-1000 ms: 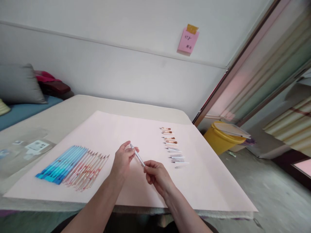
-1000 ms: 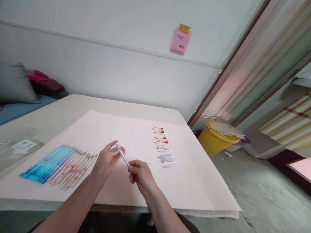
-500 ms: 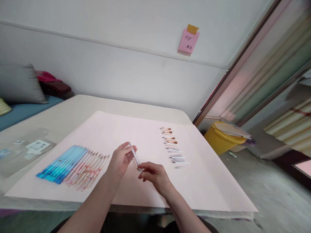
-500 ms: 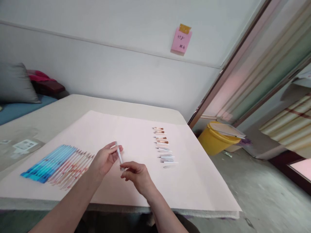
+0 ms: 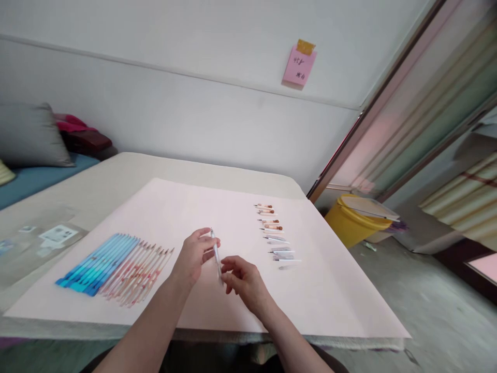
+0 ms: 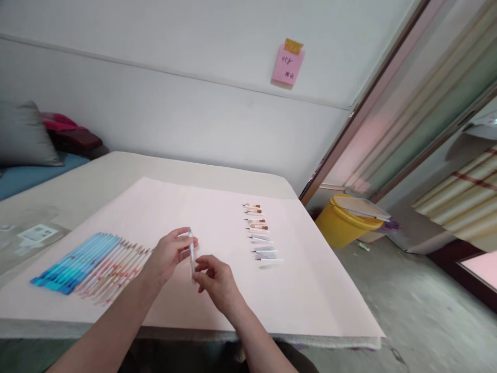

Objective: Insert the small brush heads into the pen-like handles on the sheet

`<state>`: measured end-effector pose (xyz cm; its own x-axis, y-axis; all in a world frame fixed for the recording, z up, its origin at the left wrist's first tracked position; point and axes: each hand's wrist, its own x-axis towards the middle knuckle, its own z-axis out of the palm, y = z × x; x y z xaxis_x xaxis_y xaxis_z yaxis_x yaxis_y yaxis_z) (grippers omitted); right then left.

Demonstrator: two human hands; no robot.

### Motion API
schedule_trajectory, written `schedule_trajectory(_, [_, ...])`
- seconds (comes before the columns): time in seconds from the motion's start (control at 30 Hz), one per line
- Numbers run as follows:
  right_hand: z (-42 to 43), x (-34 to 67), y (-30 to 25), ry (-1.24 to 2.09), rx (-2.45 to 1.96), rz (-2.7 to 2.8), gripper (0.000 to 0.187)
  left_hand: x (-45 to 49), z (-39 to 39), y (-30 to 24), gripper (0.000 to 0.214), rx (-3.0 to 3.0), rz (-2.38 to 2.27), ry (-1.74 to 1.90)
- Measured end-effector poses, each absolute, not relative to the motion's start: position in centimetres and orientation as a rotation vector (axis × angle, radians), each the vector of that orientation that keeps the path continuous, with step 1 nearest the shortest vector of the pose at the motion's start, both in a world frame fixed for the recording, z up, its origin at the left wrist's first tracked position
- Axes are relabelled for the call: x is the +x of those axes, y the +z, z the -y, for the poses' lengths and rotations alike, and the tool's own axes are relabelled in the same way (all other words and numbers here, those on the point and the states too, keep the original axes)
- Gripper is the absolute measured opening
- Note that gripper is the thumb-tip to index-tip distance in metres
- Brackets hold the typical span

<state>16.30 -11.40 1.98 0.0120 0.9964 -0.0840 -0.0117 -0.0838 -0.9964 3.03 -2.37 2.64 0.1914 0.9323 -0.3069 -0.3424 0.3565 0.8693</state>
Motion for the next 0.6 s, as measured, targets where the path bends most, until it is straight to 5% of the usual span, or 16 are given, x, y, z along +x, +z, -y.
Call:
schedule_trajectory(0.3, [10.7,15.7,0.3,1.380,-1.337,1.022,0.018,3.7,3.4,3.0,0.042,1.176,-1.162,0.837])
schedule_trajectory(0.43, [10.5,16.1,0.3,1.328,-1.413,0.992,0.018,1.5,1.3,2.3,0.024,1.811,-1.598,0.454])
schedule_trajectory(0.6, [10.3,17.0,0.6,1.302,-1.408,0.980,0.017,-1.6,0.0,1.9,0.029,2.153,-1.841,0.008])
